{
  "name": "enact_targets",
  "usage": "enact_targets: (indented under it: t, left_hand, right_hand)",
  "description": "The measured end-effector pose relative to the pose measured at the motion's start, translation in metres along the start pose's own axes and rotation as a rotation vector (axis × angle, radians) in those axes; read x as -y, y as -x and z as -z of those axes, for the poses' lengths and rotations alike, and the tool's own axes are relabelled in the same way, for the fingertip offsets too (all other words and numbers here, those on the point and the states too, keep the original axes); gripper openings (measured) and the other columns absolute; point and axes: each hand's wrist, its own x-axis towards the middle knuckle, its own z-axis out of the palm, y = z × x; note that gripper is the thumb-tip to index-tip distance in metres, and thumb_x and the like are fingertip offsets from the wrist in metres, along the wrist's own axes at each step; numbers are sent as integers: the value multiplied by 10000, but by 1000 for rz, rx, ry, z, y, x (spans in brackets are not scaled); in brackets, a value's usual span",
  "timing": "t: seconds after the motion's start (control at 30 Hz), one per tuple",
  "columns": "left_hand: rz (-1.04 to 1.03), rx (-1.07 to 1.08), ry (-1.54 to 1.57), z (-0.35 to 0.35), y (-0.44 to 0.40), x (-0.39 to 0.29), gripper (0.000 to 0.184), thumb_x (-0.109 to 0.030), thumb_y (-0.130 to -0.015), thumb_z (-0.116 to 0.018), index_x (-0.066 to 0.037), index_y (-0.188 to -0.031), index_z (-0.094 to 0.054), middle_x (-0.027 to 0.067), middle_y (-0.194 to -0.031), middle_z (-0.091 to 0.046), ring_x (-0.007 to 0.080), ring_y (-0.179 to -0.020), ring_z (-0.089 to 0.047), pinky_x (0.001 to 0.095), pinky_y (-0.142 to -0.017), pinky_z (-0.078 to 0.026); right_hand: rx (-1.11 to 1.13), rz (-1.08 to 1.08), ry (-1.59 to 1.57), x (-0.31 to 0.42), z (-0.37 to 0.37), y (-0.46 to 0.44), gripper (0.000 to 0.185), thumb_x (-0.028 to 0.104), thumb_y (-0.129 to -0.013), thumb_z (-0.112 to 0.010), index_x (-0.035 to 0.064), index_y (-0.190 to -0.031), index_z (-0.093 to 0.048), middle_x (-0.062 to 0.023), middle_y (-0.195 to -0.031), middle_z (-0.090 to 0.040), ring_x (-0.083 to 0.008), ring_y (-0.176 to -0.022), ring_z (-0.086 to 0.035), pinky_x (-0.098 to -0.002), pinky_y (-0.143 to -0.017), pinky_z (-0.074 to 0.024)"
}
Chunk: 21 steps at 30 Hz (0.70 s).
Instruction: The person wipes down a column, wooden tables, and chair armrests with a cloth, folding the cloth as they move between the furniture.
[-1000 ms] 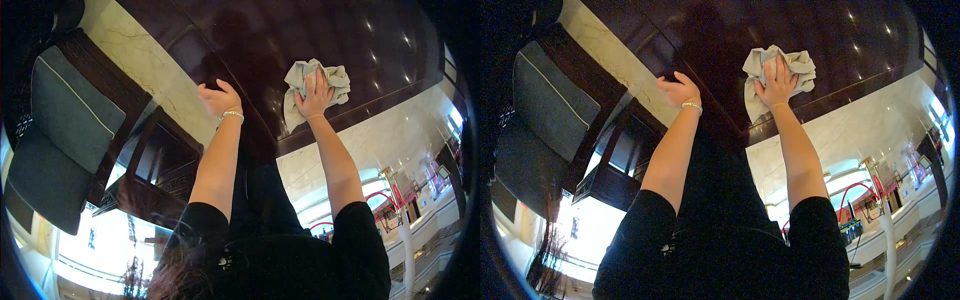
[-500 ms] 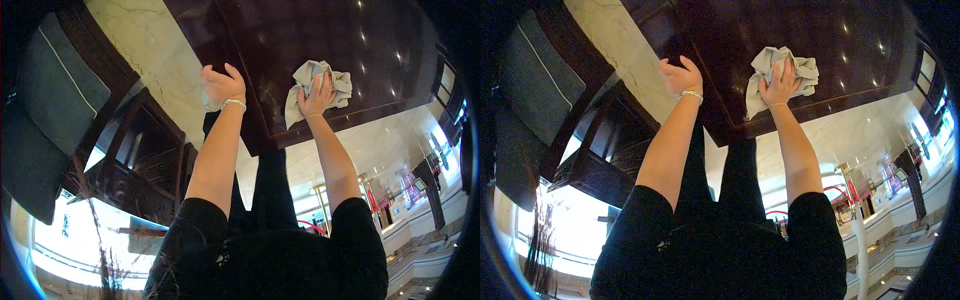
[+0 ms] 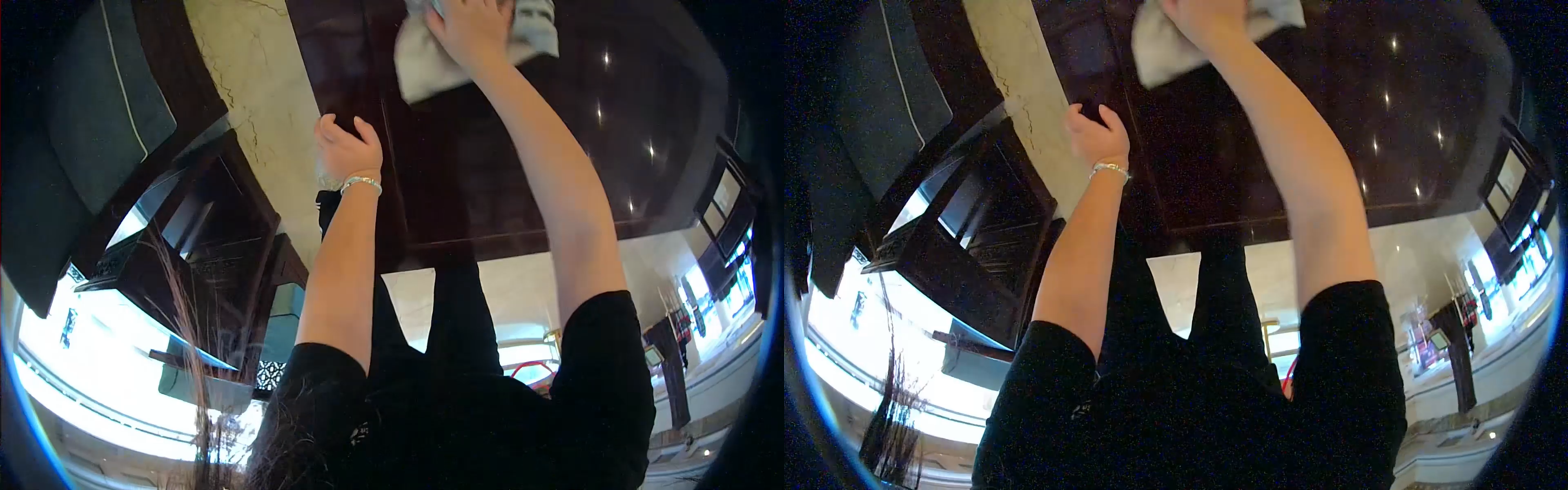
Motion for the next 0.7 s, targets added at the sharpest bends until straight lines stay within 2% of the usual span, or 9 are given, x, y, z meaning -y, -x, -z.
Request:
enact_targets:
  t: [0.07, 0.13, 0.2, 0.3, 0.4, 0.5, 0.6, 0.67, 0.7]
  left_hand:
    - [-12, 35, -19, 6, 5, 1, 364, -192, -733, -546, 8, -991, -387, 211, -976, -487, 379, -834, -513, 433, -677, -444]
    - [-10, 27, -9, 3, 3, 2, 368, -192, -736, -540, 18, -995, -385, 212, -975, -487, 378, -852, -507, 428, -685, -441]
    - [-9, 53, -18, 3, 6, 6, 381, -210, -737, -539, 19, -1000, -386, 212, -972, -487, 377, -846, -508, 430, -676, -438]
    - [-34, 24, -23, 0, 8, 10, 393, -227, -731, -542, 16, -1002, -391, 206, -967, -488, 369, -837, -510, 431, -665, -436]
    - [35, 54, 1, 5, 8, 5, 426, -291, -754, -511, 0, -1048, -410, 200, -961, -511, 367, -812, -531, 441, -666, -430]
    - [20, 29, -9, 3, 8, 7, 433, -301, -744, -519, -3, -1040, -413, 198, -956, -513, 366, -795, -537, 437, -642, -435]
    - [22, 47, -45, 6, 11, 7, 426, -295, -741, -525, -8, -1035, -415, 188, -946, -514, 359, -782, -540, 430, -627, -439]
    - [38, 48, -65, 2, 5, 6, 424, -291, -738, -531, -10, -1034, -415, 181, -940, -514, 355, -777, -542, 426, -621, -440]
    - [12, 42, -33, 3, 5, 6, 412, -253, -717, -552, -3, -1009, -404, 190, -949, -499, 361, -793, -529, 430, -632, -446]
  right_hand:
    - [60, -168, 58, 20, -16, -12, 501, 250, -711, -587, 100, -1167, -444, -147, -1266, -375, -308, -1190, -321, -551, -919, -262]
    - [166, -87, 19, 27, -18, 18, 511, 259, -717, -584, 107, -1181, -432, -147, -1272, -368, -307, -1201, -308, -554, -925, -256]
    - [329, 83, -49, 37, -5, 86, 563, 290, -722, -576, 295, -1247, -374, -35, -1292, -355, -241, -1146, -382, -601, -877, -301]
    - [704, 168, -145, 52, 45, 200, 551, 256, -744, -513, 318, -1266, -349, -14, -1251, -407, -220, -1068, -459, -584, -882, -333]
    - [708, 363, -223, 35, 67, 258, 558, 250, -740, -512, 272, -1269, -333, -9, -1195, -430, -221, -1068, -449, -542, -889, -367]
    - [616, 603, -351, 17, 57, 263, 624, 307, -632, -623, 305, -1215, -400, 11, -1204, -422, -197, -1069, -438, -528, -795, -426]
    - [694, 453, -247, 3, 52, 249, 654, 329, -626, -637, 323, -1229, -386, -6, -1236, -395, -216, -1114, -403, -550, -834, -390]
    - [836, 184, -55, 1, 58, 178, 666, 344, -642, -639, 332, -1249, -364, -15, -1260, -377, -235, -1146, -373, -577, -872, -337]
    - [648, 99, -39, -2, 47, 155, 659, 335, -662, -623, 327, -1260, -345, -18, -1282, -358, -249, -1149, -373, -592, -871, -320]
